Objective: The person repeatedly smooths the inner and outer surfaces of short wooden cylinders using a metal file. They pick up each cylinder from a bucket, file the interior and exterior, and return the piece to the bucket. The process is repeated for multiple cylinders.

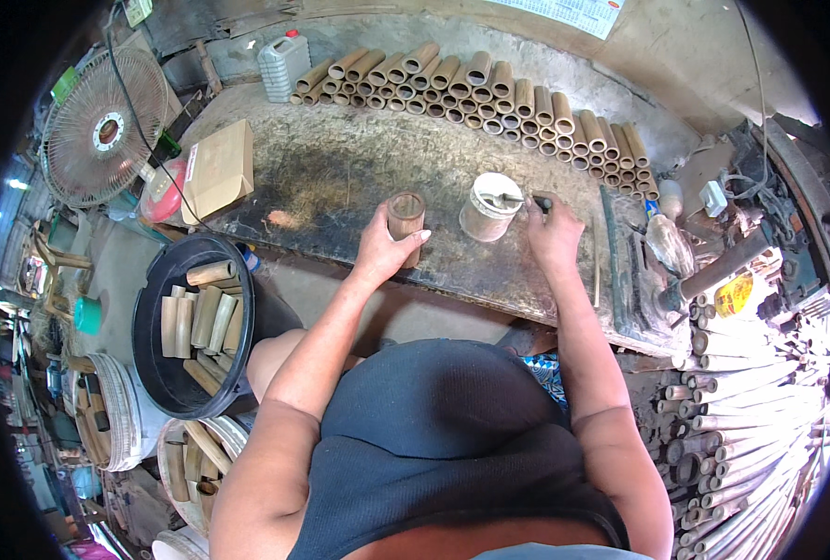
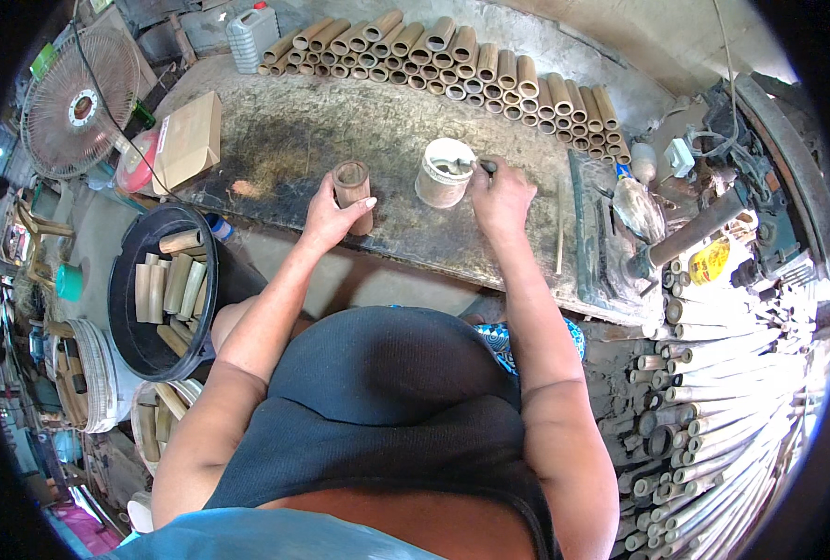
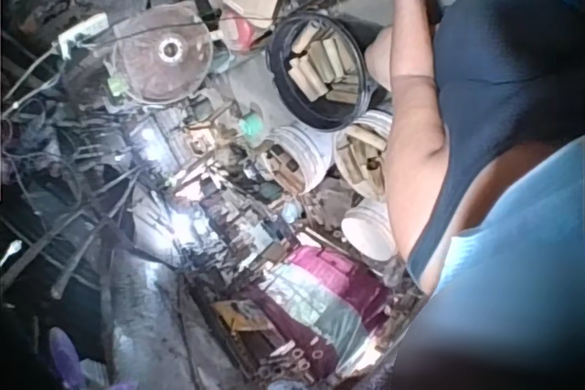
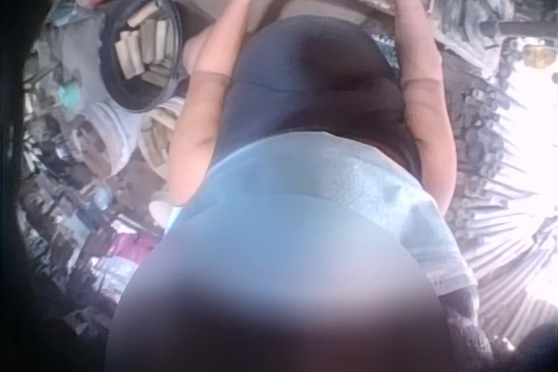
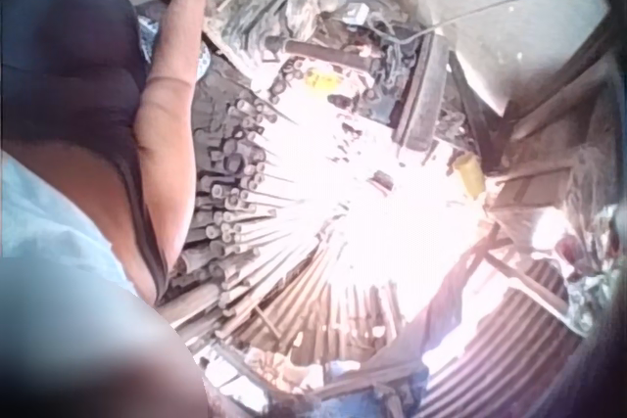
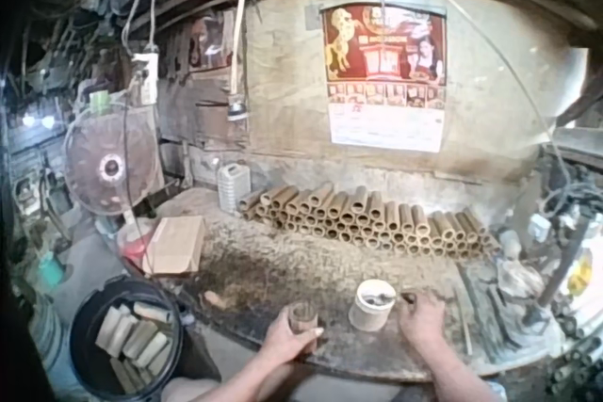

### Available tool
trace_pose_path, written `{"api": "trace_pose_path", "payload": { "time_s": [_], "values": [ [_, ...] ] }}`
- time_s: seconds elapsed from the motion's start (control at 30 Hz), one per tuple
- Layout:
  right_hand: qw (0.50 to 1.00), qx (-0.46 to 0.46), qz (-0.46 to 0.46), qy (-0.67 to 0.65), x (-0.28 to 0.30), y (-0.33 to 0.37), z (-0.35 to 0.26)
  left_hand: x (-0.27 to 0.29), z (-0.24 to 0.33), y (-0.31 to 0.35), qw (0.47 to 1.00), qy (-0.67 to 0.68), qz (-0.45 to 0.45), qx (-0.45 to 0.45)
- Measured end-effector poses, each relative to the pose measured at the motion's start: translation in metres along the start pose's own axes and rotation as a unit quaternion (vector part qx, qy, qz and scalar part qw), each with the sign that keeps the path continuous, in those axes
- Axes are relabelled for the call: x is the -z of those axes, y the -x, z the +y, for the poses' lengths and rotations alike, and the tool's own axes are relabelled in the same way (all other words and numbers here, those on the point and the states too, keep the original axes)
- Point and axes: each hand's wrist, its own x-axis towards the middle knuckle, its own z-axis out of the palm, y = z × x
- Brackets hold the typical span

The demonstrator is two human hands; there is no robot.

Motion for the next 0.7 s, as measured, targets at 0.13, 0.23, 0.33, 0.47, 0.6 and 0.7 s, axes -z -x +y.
{"api": "trace_pose_path", "payload": {
  "time_s": [0.13,0.23,0.33,0.47,0.6,0.7],
  "values": [
    [0.998,0.031,0.022,-0.053,0.006,0.007,0.007,0.001,-0.005,-0.002,0.997,0.064,-0.003,-0.042],
    [0.997,0.020,0.020,-0.065,0.009,0.011,0.008,0.004,-0.004,-0.003,0.996,0.077,-0.029,-0.016],
    [0.991,-0.030,0.034,-0.130,0.020,0.014,-0.001,0.007,-0.002,-0.005,0.998,0.035,-0.052,0.011],
    [0.956,0.027,0.015,-0.291,0.047,0.024,-0.029,0.005,0.004,-0.001,1.000,0.013,-0.023,0.010],
    [0.907,0.032,-0.070,-0.414,0.070,0.040,-0.056,0.004,0.009,0.000,0.994,-0.078,-0.009,-0.081],
    [0.919,0.061,-0.116,-0.373,0.072,0.040,-0.069,0.004,0.009,0.000,0.985,-0.095,-0.018,-0.141]
  ]
}}
